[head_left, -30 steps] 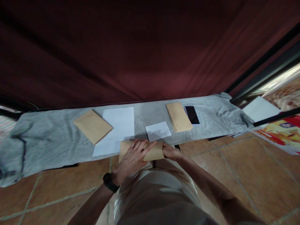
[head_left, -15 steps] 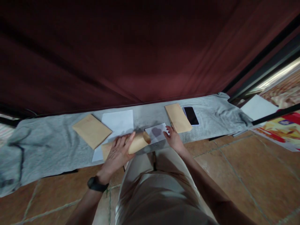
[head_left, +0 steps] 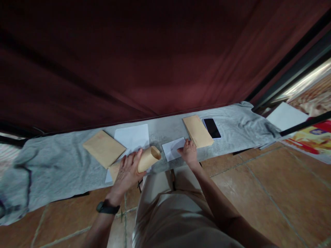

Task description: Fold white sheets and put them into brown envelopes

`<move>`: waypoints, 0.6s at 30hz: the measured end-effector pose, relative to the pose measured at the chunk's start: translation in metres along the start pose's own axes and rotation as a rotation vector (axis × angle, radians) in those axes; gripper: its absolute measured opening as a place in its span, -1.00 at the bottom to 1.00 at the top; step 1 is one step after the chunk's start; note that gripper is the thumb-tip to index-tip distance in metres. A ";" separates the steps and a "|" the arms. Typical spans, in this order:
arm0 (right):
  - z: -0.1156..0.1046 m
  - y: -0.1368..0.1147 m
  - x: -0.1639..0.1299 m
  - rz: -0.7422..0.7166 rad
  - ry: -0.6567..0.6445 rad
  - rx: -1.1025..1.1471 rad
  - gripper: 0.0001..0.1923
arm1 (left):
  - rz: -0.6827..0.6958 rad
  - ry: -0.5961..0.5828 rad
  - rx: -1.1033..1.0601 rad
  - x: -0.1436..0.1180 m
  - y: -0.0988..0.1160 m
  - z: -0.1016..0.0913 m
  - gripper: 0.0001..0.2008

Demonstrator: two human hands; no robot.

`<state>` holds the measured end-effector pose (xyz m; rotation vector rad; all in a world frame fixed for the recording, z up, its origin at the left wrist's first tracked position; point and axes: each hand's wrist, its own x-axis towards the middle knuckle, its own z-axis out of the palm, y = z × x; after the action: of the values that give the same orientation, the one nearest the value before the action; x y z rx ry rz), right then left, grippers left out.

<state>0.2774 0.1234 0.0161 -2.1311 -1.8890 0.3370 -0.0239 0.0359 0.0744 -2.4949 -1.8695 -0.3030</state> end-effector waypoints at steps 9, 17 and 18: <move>0.001 0.018 0.014 0.022 -0.027 0.190 -0.73 | -0.016 -0.043 -0.047 0.001 0.001 0.008 -0.03; -0.010 0.037 0.010 -0.099 0.040 0.790 -0.80 | -0.001 -0.057 -0.059 0.000 -0.005 0.019 0.01; -0.014 0.038 0.008 -0.117 0.047 0.863 -0.78 | 0.000 -0.056 -0.060 0.000 -0.005 0.021 0.02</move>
<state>0.3188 0.1265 0.0160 -1.4219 -1.4357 0.8743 -0.0256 0.0399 0.0537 -2.5676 -1.9084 -0.2967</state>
